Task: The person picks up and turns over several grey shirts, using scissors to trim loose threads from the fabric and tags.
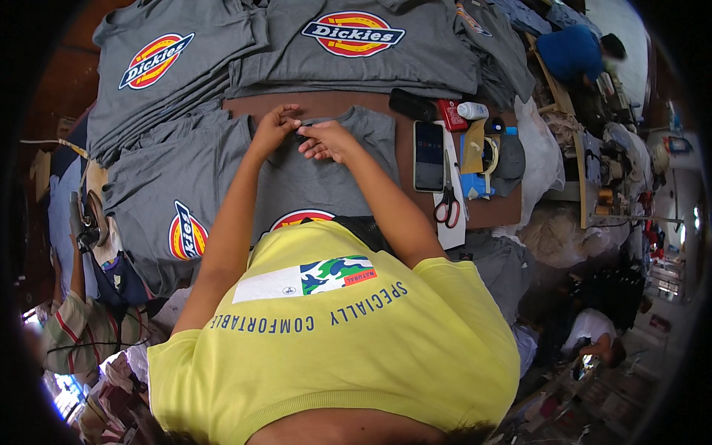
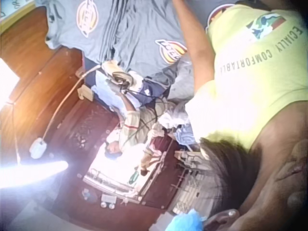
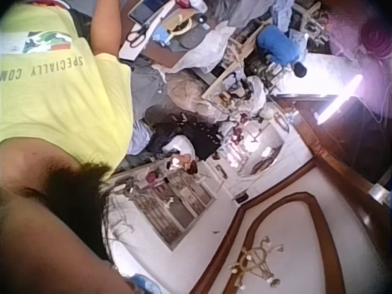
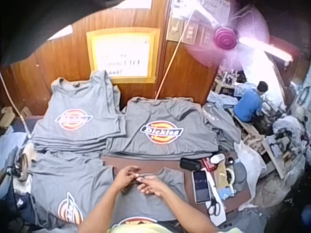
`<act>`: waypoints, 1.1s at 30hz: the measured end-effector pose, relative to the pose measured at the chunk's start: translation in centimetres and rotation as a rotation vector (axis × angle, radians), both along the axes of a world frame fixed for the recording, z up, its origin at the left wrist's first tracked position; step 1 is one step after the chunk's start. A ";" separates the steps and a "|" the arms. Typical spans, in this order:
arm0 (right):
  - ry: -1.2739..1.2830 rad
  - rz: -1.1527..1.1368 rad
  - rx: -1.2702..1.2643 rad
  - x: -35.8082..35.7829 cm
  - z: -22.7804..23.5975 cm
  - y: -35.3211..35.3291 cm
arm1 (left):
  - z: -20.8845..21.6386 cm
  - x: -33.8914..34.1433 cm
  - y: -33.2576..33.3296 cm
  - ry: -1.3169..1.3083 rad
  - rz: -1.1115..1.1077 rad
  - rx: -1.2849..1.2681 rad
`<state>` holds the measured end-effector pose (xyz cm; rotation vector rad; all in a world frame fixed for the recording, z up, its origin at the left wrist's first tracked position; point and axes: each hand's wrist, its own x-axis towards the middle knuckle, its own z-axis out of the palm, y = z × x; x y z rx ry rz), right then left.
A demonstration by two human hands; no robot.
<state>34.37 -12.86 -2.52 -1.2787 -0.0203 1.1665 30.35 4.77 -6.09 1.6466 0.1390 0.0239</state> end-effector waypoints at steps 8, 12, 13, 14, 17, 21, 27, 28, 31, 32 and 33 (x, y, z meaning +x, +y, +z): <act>-0.159 0.028 -0.115 0.2 -1.2 0.2 | 1.0 -0.6 -2.5 -0.017 0.338 0.124; -0.217 0.018 -0.140 0.1 -1.5 0.0 | 2.2 -0.6 -3.5 0.046 0.432 0.183; -0.215 0.019 -0.146 0.1 -1.6 0.0 | 1.9 -0.7 -3.6 0.032 0.433 0.181; -0.214 0.020 -0.152 0.1 -1.6 -0.1 | 1.5 -0.7 -3.7 0.018 0.433 0.179; -0.283 0.028 -0.214 -0.2 -1.1 0.4 | 0.8 -0.3 -3.4 -0.006 0.458 0.132; -0.167 -0.013 -0.129 0.0 -1.4 0.1 | 1.9 -0.5 -3.6 0.031 0.432 0.148; -0.059 -0.138 -0.079 -0.7 -1.1 0.7 | 0.3 0.4 -1.6 0.018 0.220 0.121; -0.079 -0.126 -0.077 -0.6 -1.6 0.7 | 0.8 0.4 -1.7 0.036 0.192 0.140; -0.133 -0.085 -0.102 -0.5 -2.0 0.7 | 1.5 0.2 -2.4 0.075 0.186 0.194; -0.150 -0.072 -0.116 -0.4 -2.1 0.7 | 1.7 0.1 -2.7 0.079 0.230 0.210; -0.156 -0.065 -0.125 -0.4 -2.1 0.7 | 1.7 0.0 -3.0 0.086 0.274 0.228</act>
